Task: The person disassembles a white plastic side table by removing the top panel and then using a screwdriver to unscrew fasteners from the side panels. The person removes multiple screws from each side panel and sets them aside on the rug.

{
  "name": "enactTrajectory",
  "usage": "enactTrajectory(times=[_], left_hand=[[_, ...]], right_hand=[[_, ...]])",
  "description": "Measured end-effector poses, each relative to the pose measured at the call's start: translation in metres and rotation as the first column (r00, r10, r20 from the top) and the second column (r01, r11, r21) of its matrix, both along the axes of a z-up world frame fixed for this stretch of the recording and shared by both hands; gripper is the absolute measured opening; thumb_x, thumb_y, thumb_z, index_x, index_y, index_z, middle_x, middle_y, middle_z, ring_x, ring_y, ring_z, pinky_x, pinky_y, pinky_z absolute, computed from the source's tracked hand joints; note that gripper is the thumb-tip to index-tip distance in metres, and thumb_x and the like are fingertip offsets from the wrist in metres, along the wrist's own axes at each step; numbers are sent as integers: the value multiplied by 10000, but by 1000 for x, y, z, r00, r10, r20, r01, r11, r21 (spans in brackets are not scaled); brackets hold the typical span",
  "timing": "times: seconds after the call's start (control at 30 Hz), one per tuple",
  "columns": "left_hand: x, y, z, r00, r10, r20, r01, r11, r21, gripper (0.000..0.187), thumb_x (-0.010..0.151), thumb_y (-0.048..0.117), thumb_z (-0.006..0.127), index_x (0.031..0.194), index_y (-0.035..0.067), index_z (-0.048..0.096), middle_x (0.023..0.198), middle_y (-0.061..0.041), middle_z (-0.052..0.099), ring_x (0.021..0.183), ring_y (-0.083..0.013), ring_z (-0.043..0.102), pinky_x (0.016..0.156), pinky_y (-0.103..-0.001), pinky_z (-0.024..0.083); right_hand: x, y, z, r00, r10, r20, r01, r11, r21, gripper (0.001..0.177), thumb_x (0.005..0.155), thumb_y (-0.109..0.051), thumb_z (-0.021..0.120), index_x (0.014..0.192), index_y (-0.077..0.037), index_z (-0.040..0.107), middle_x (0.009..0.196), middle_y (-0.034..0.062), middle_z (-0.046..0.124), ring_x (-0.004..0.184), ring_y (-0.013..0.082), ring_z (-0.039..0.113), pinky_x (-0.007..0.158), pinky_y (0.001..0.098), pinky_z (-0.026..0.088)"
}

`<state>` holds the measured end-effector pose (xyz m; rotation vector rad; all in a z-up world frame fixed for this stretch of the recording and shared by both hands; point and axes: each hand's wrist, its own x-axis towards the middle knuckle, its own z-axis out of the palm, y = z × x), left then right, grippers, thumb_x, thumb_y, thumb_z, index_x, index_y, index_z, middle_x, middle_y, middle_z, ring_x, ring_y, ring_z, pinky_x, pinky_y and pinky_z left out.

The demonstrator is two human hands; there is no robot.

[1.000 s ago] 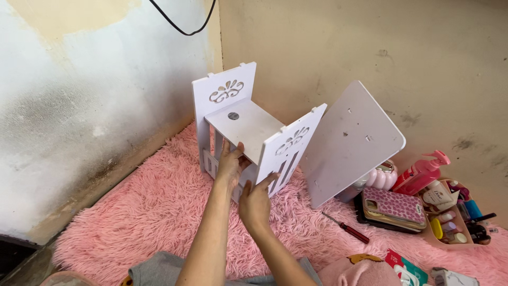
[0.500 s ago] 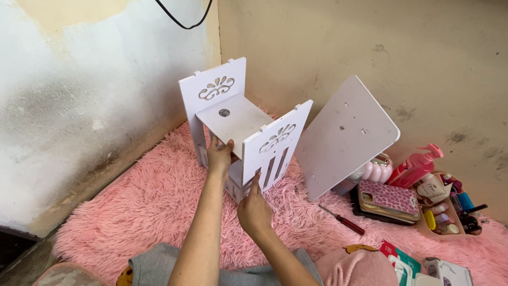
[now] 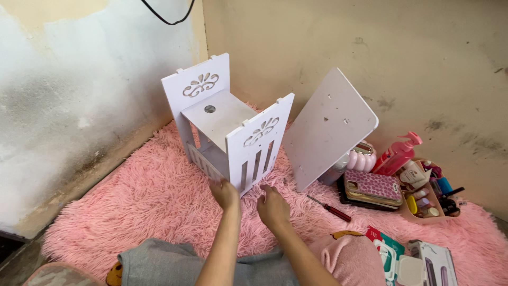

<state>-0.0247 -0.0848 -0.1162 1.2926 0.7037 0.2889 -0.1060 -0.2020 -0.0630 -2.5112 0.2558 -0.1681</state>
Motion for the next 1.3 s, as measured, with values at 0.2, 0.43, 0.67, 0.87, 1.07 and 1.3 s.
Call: enactTrajectory(times=[0.2,0.43,0.67,0.87,1.07,1.3], left_hand=[[-16,-34,-101,971,-56,-233,40,997,-71,448,1008,194,505,1354,-62,630,1342,-241,685,1243,-337,651,1031,-423,486],[-3,-89,-168,886,-455,-88,455,890,-25,190,860,109,663,955,-42,726,925,-133,697,866,-272,635,762,-412,502],[-16,-131,-148,815,-558,-158,541,830,-137,143,808,104,686,902,-5,695,828,-94,636,781,-203,563,708,-368,452],[-21,-147,-142,794,-585,-167,563,810,-165,209,798,104,685,990,35,732,860,-61,669,808,-178,593,757,-326,472],[-17,-155,-159,759,-629,-170,613,778,-140,445,823,128,719,1233,-40,680,1131,-120,668,1032,-220,607,895,-343,469],[-18,-154,-142,722,-654,-225,639,755,-145,566,828,140,696,1370,-3,617,1322,-144,670,1209,-236,617,1012,-335,461]], right_hand=[[-4,-54,-22,988,-121,-91,119,992,-30,299,905,-212,604,1183,-163,704,1209,108,710,1055,345,694,895,482,559],[-6,-118,-42,947,-206,-246,177,975,-135,315,916,-234,617,1215,-167,692,1220,96,708,1088,313,694,922,466,564],[-1,-179,-62,937,-237,-256,183,959,-217,283,879,-184,647,1144,-115,721,1187,142,714,1104,328,690,937,456,564],[3,-222,-82,903,-278,-328,180,938,-297,233,900,-132,615,1106,-64,700,1231,157,682,1144,332,678,939,438,570],[1,-246,-103,854,-266,-447,115,934,-337,270,913,-126,626,1171,-57,671,1276,163,665,1189,322,663,978,417,565],[7,-258,-127,823,-255,-508,69,932,-356,303,931,-121,613,1228,-70,647,1333,144,632,1241,324,630,1002,413,557]])
